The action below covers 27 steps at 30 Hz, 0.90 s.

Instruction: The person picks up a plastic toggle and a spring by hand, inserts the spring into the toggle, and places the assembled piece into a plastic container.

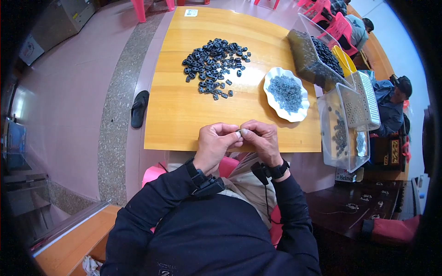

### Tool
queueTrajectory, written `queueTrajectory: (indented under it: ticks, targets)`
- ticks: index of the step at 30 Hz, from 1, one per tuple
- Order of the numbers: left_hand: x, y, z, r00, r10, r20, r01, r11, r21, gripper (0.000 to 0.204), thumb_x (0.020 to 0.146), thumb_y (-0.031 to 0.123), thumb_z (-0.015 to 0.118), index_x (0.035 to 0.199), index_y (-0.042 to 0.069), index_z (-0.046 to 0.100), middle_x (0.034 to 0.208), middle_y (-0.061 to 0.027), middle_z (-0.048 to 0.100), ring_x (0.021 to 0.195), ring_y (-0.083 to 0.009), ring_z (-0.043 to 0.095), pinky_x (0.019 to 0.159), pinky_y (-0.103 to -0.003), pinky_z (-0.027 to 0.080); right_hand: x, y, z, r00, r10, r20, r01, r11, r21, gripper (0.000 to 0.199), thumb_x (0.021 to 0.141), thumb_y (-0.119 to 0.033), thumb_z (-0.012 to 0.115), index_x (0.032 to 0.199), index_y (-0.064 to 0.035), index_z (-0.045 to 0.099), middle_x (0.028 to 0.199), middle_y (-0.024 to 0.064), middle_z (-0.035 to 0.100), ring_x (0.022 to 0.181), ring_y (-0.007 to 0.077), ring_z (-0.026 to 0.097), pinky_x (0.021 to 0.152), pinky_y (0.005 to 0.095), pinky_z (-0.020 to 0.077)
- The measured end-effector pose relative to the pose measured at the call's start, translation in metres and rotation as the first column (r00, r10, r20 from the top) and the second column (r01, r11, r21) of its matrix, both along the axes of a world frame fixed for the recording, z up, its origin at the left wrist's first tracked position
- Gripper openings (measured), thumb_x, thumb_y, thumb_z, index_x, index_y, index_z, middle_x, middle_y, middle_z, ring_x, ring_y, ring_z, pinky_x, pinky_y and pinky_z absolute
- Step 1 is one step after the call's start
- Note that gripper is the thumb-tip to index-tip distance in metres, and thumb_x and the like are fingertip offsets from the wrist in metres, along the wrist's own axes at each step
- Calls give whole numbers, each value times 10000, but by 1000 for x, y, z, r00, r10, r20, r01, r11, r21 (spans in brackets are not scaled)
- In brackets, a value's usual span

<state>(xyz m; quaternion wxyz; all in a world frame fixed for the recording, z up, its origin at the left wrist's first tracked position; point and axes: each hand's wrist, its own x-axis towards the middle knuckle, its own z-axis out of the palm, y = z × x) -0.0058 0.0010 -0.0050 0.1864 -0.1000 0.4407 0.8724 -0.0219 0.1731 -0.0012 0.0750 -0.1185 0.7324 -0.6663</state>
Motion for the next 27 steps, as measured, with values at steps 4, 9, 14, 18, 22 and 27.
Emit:
queueTrajectory:
  ticks: [4,9,14,18,22,27]
  targets:
    - [-1,1,-2,1000,1,-26,-2,1000,-12,138,855,-8,631,982,-58,610,867,-106,659,746,-143,657,706,-242,564,0,0,-5,999,-4,49,7,998,-60,78,869,-43,633,883,24,671,819,29,657,745,84,586,682,219,475]
    - [-4,-1,4,1000,-14,-21,14,1000,18,149,862,-5,623,1001,-56,605,878,-107,659,752,-141,657,712,-240,560,0,2,-10,992,-1,128,21,987,-156,104,896,-67,622,932,26,652,842,26,656,746,71,590,681,200,483]
    - [-4,-1,2,1000,-17,-20,18,999,31,154,867,0,620,1010,-53,605,899,-109,659,759,-142,658,717,-242,561,2,0,-5,976,-9,219,62,969,-238,123,910,-74,608,962,33,636,840,43,659,744,89,616,691,222,519]
    - [-4,-1,2,999,-26,-30,28,999,38,157,869,6,623,1013,-53,604,904,-107,659,765,-143,658,723,-248,565,1,1,-6,985,-18,170,50,981,-190,116,910,-70,606,958,31,638,839,43,660,743,91,617,700,227,522]
    - [-4,-2,3,999,-21,-31,21,1000,13,160,867,4,625,1014,-56,603,904,-105,659,769,-145,659,725,-249,569,1,0,-7,984,-8,176,44,978,-202,117,908,-81,611,951,24,640,856,41,659,749,87,614,699,223,516]
    - [-2,-2,0,1000,-9,-30,10,999,30,160,864,-1,626,1012,-58,603,896,-101,659,765,-140,655,724,-247,568,3,0,-7,976,-17,216,66,972,-224,121,908,-99,617,943,14,642,862,35,657,759,81,608,697,216,511]
